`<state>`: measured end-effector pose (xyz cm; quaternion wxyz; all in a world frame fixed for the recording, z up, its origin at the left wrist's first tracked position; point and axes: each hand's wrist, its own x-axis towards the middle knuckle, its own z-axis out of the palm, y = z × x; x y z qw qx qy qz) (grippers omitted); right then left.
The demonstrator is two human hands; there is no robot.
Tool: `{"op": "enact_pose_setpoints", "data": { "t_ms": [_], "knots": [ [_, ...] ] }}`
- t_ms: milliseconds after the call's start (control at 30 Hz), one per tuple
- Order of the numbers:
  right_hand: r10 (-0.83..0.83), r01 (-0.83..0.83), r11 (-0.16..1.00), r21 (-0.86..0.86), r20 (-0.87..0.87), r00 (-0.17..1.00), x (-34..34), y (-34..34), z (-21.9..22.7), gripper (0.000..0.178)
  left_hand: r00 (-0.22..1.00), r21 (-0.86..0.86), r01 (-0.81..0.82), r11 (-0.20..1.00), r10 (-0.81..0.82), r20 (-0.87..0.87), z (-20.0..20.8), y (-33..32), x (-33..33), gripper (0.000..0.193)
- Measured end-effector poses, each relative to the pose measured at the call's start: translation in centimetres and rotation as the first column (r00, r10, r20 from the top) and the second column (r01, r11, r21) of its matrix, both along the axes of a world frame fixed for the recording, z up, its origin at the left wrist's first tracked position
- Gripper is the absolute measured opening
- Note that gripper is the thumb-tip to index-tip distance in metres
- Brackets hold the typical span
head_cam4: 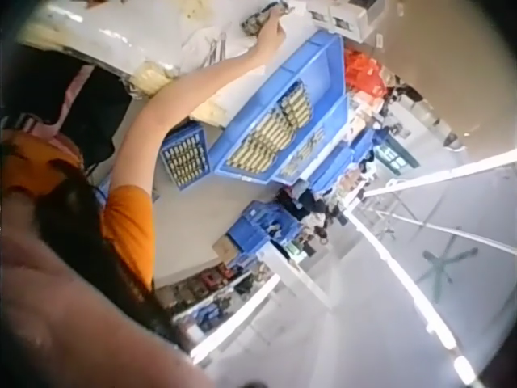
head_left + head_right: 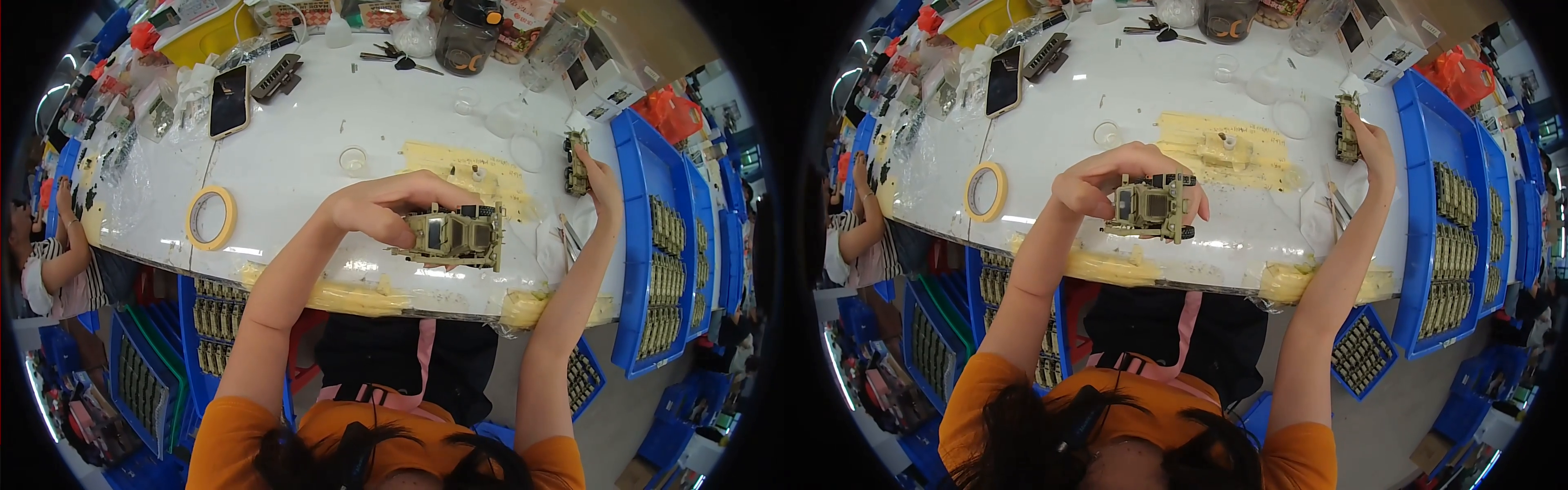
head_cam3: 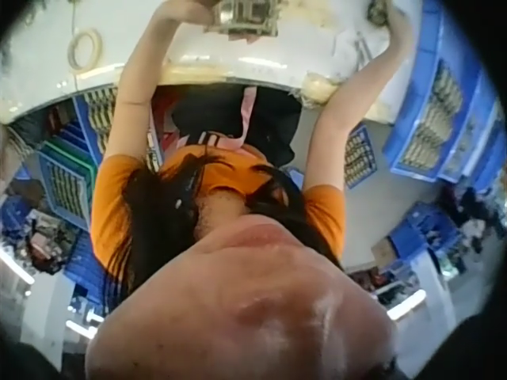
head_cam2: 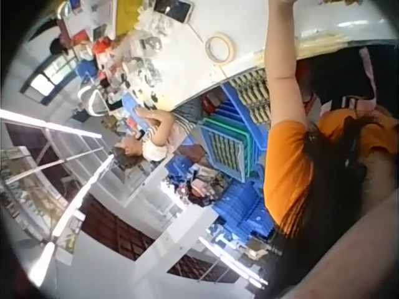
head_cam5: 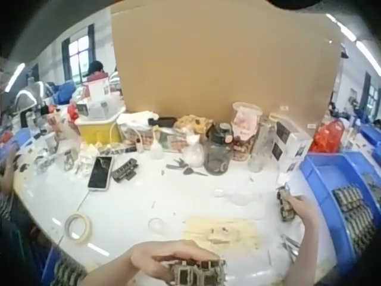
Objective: Inspecting and assembling small plastic toy military tanks at a factory workbench.
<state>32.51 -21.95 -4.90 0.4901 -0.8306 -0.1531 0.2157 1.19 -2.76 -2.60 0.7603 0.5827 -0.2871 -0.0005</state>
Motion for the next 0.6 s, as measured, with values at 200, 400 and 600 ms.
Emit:
{"op": "enact_pose_setpoints", "data": {
  "t_ms": [200, 400, 600],
  "knots": [
    [-0.024, 0.026, 0.999, -0.047, 0.039, 0.999, -0.1, 0.0, -0.5, 0.055, 1.0, 0.003, -0.002, 1.0, 0.002, -0.012, 0.0, 0.0, -0.2, 0.067],
    [-0.072, 0.082, 0.988, -0.128, 0.076, 0.994, 0.8, -0.2, -0.7, 0.063, 0.999, 0.003, 0.037, 0.999, -0.037, 0.003, 0.0, 0.1, -0.1, 0.065],
    [-0.103, 0.132, 0.97, -0.202, 0.152, 0.983, 0.8, -0.8, 0.2, 0.059, 0.999, 0.008, -0.032, 0.999, 0.032, -0.044, 0.3, -0.3, 0.1, 0.066]
  ]
}}
